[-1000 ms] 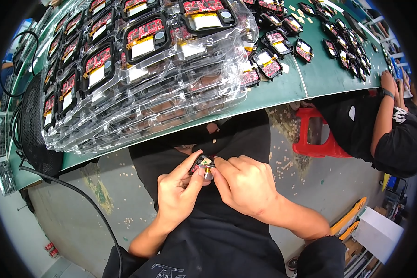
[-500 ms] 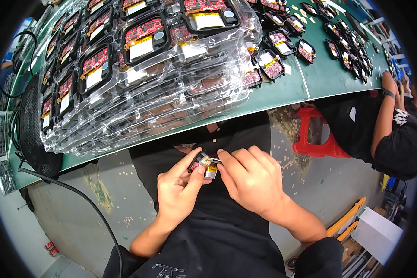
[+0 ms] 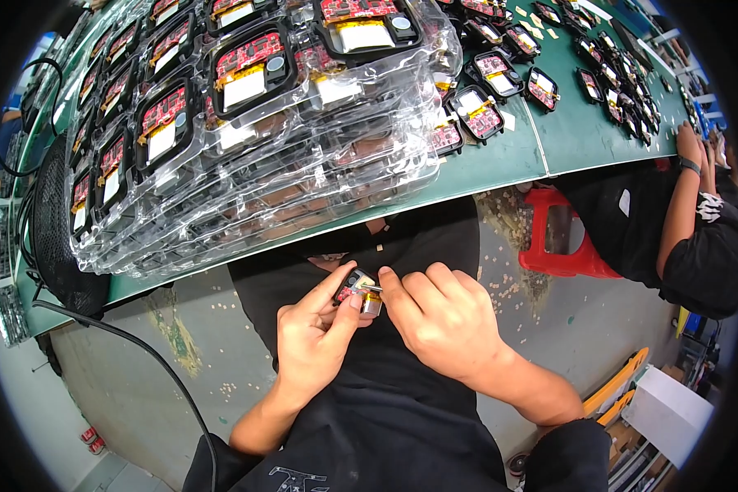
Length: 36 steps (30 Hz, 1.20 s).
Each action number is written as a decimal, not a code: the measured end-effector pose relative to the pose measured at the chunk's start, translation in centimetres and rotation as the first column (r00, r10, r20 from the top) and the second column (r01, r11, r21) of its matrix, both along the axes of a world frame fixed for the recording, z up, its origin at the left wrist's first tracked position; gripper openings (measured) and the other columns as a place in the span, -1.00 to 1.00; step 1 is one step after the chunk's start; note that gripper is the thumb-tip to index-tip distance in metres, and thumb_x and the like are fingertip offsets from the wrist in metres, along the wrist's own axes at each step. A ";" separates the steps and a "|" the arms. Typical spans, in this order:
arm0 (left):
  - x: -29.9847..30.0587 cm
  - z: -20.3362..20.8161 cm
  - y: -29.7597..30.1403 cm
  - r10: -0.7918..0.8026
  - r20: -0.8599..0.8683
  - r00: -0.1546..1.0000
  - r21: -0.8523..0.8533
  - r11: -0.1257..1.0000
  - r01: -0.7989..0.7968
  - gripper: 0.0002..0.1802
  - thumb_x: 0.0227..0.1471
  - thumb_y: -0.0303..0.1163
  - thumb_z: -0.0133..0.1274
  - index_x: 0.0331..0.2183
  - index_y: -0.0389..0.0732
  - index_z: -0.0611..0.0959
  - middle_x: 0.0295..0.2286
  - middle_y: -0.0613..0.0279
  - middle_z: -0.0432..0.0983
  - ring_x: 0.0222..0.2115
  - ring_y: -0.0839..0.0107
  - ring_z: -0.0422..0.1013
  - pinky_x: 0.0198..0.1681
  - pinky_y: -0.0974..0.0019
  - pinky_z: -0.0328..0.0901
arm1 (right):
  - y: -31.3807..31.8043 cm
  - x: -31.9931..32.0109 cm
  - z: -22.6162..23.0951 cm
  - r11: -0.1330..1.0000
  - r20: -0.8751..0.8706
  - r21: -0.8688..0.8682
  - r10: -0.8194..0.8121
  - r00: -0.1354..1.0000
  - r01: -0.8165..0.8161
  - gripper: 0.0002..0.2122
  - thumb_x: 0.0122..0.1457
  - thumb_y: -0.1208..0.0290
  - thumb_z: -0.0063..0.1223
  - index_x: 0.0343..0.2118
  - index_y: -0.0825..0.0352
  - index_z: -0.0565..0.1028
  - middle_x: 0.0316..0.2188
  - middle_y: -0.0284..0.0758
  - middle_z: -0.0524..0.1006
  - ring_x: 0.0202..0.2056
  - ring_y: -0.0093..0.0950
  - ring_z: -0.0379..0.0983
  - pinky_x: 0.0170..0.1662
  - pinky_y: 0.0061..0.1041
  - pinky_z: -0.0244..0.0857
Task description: Assemble small electronic components by connecting wires and fitting parts into plastic housings.
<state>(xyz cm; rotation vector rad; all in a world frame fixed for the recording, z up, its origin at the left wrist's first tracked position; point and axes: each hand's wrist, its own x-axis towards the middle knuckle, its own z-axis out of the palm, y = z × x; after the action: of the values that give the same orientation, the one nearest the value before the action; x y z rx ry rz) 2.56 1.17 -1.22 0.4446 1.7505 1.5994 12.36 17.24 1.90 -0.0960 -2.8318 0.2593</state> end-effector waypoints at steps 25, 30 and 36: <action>-1.1 0.7 0.5 0.081 0.132 0.988 0.030 0.996 -0.086 -0.59 0.31 -0.57 0.01 0.15 -0.48 0.49 -0.19 -0.07 0.66 -0.24 0.27 0.64 -0.14 0.27 0.60 | -0.3 1.1 -0.1 0.891 0.032 -0.416 -0.182 0.983 0.179 -0.87 0.06 0.61 0.28 -0.31 0.36 0.61 -0.56 -0.28 0.49 -0.55 -0.29 0.43 -0.46 -0.32 0.34; -1.3 0.6 0.3 0.105 0.134 0.985 0.066 0.991 -0.115 -0.59 0.31 -0.58 -0.01 0.16 -0.48 0.48 -0.19 -0.06 0.65 -0.24 0.25 0.65 -0.14 0.26 0.60 | 0.4 0.9 -0.2 0.795 0.117 -0.468 -0.376 0.919 0.385 -0.86 0.19 0.53 0.23 -0.20 0.37 0.59 -0.53 -0.17 0.52 -0.50 -0.13 0.50 -0.46 -0.22 0.34; -1.7 0.7 0.3 0.092 0.189 0.978 0.084 0.990 -0.110 -0.62 0.31 -0.58 -0.01 0.13 -0.48 0.49 -0.22 -0.05 0.65 -0.27 0.24 0.66 -0.20 0.28 0.60 | 2.7 1.6 -1.4 0.837 0.405 -0.136 -0.442 0.800 0.530 -0.76 0.29 0.43 0.15 0.00 0.26 0.52 -0.49 -0.12 0.53 -0.48 -0.05 0.51 -0.45 -0.12 0.36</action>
<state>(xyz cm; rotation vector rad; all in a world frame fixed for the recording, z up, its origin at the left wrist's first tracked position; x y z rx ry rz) 0.82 1.45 -0.56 0.2454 1.5844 1.7419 13.93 19.93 0.50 -1.0192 -2.9719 0.5124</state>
